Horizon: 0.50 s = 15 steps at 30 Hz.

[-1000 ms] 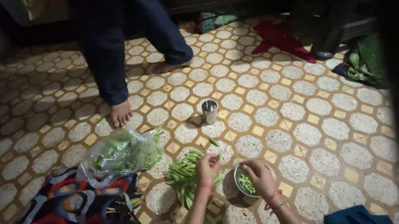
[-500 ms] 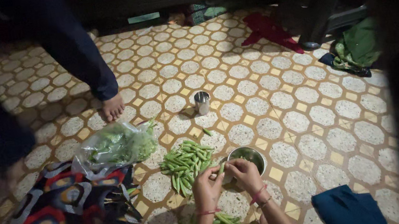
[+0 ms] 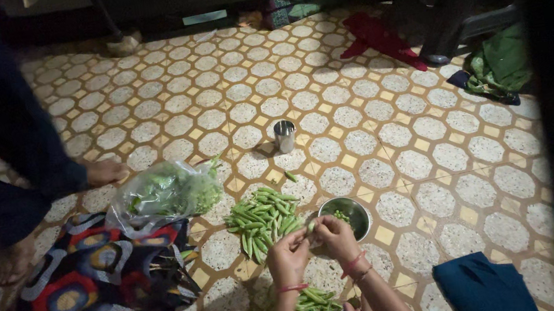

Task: The person shells green beans by hand, removing the seeds from the pods and placing them into a metal bowl while sitting on the floor.

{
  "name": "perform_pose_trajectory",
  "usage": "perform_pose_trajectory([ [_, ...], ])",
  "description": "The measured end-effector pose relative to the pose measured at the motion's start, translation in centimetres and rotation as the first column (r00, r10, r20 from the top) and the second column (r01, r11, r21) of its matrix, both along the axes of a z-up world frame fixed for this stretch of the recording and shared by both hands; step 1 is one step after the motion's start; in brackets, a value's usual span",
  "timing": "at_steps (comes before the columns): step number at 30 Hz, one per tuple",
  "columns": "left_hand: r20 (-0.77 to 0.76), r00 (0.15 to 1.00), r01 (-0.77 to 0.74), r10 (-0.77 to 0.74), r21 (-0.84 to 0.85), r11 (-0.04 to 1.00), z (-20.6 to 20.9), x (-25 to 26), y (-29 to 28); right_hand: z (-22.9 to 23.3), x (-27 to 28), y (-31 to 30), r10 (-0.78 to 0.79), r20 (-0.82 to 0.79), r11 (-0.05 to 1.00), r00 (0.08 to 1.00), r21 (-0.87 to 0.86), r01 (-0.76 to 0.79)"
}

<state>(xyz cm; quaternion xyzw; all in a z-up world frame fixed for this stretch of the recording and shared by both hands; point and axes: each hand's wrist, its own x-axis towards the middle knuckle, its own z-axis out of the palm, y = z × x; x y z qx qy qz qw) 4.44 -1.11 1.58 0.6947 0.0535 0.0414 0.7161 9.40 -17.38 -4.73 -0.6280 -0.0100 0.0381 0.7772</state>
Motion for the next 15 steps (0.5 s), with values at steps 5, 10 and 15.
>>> perform_pose_trajectory([
  [5,-0.182,0.972,0.115,-0.15,-0.192,0.975,-2.8,1.2,1.2,4.0,-1.5,0.1,0.133,-0.379,0.962,0.916,0.27,-0.028],
  [10,-0.159,0.965,0.127,-0.21,-0.417,0.9,-4.6,1.5,1.1,5.4,-2.5,0.5,0.041,-0.306,0.995,0.951,0.099,-0.011],
  [15,-0.183,0.977,0.052,-0.105,-0.271,0.961,-5.1,1.2,0.7,5.4,-4.3,1.1,-0.032,-0.113,0.999,0.993,-0.014,0.031],
])
